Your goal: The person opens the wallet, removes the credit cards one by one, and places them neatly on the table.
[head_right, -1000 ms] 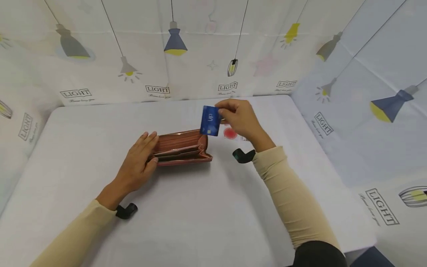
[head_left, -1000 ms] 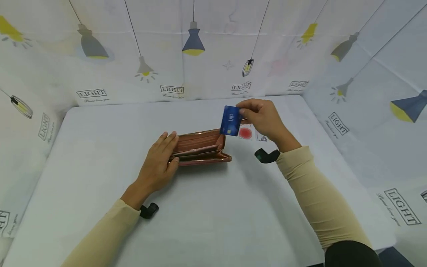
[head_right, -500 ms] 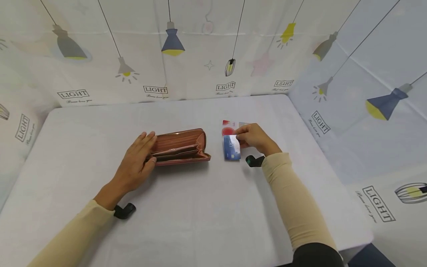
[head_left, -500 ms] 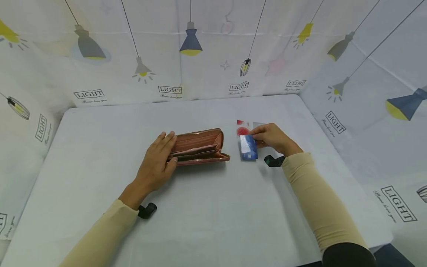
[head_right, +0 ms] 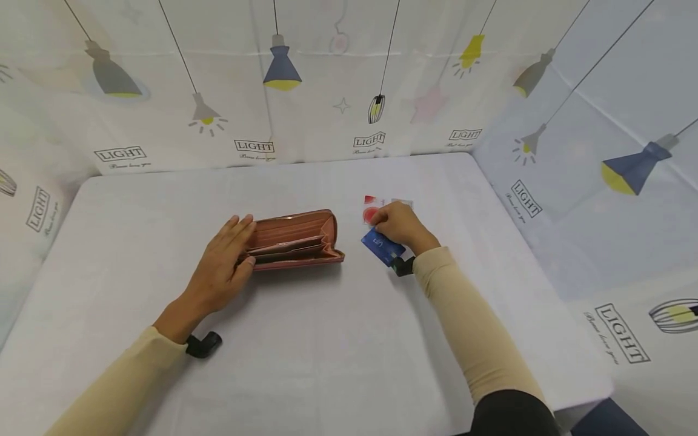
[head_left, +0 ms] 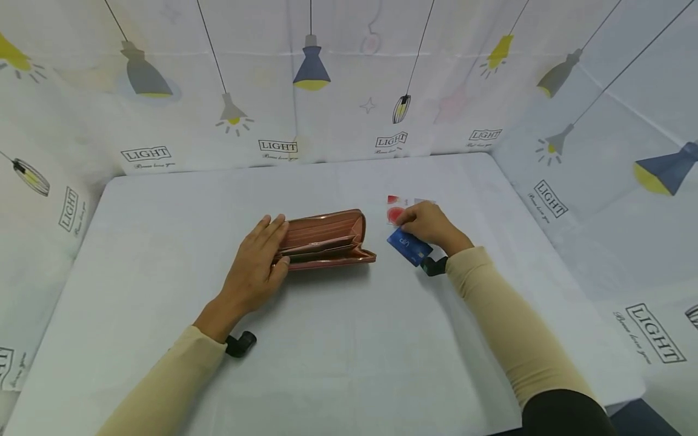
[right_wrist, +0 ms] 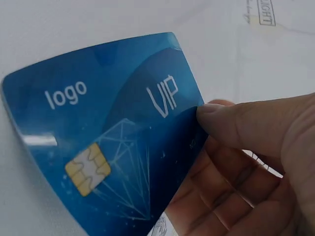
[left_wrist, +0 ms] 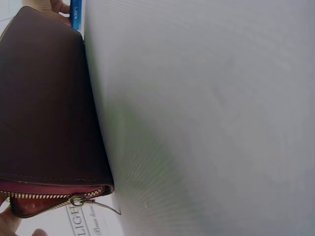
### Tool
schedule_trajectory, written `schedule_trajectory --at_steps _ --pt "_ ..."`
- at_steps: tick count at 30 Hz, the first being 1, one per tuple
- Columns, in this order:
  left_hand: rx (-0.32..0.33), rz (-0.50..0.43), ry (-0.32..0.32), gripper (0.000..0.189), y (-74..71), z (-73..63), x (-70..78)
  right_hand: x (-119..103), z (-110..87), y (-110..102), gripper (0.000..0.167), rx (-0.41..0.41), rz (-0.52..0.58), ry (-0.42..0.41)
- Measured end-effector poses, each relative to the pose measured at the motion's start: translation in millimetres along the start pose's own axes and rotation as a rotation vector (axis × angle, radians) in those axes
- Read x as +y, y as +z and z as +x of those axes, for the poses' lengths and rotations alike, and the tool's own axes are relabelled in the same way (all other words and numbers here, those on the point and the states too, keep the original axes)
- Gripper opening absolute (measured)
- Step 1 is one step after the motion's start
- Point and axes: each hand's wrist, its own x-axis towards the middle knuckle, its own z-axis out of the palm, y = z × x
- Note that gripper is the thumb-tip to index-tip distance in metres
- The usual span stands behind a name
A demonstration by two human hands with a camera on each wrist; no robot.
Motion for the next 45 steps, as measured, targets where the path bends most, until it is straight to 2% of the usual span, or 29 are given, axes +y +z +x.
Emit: schedule_trajectory --at_steps 6,12,18,21,24,27,30,32,35,39,42,45 --pt "0.002 0.003 -0.003 0.063 -2.2 0.2 0.5 -5.6 -0.5 4.2 0.024 0.017 -0.095 -0.029" --pt "-0.002 0.002 -0.011 0.064 -3.9 -0.3 0.1 -14.7 -5.8 4.6 0.026 -0.02 -0.128 -0.01" --pt "0.001 0.003 -0.01 0.063 -4.6 -1.0 -0.8 -19.7 -6.4 8.9 0.026 -0.027 -0.219 -0.043" --pt "0.0 0.004 -0.009 0.063 -5.1 -1.4 -1.1 -21.7 -6.4 9.7 0.027 -0.017 -0.263 -0.04" --pt "0.001 0.003 -0.007 0.063 -5.7 -1.3 -1.1 -28.0 -7.8 5.2 0.03 0.033 -0.28 -0.044" --pt "0.004 0.002 -0.003 0.063 -5.7 -0.4 -1.3 -41.2 -11.6 -4.3 0.033 0.12 -0.25 -0.103" --pt "0.0 0.002 -0.004 0.063 -5.2 0.7 -1.3 -62.7 -21.3 -11.9 0.032 0.185 -0.187 -0.213" --pt "-0.006 0.001 -0.006 0.063 -4.8 1.1 -1.0 -80.2 -30.3 -13.6 0.029 0.192 -0.15 -0.307" --pt "-0.007 -0.003 -0.008 0.063 -4.0 1.2 -0.9 -107.8 -43.4 -9.7 0.021 0.137 -0.122 -0.458" --pt "-0.007 -0.003 -0.008 0.063 -2.4 0.9 -0.9 -132.6 -50.9 3.2 0.012 0.01 -0.184 -0.621" --pt "-0.009 -0.002 -0.008 0.063 -1.2 0.4 -0.8 -139.7 -50.6 13.6 0.006 -0.044 -0.274 -0.648" --pt "-0.012 -0.001 -0.01 0.064 -0.9 -0.7 -0.4 -141.3 -49.5 22.0 0.005 -0.069 -0.354 -0.611"
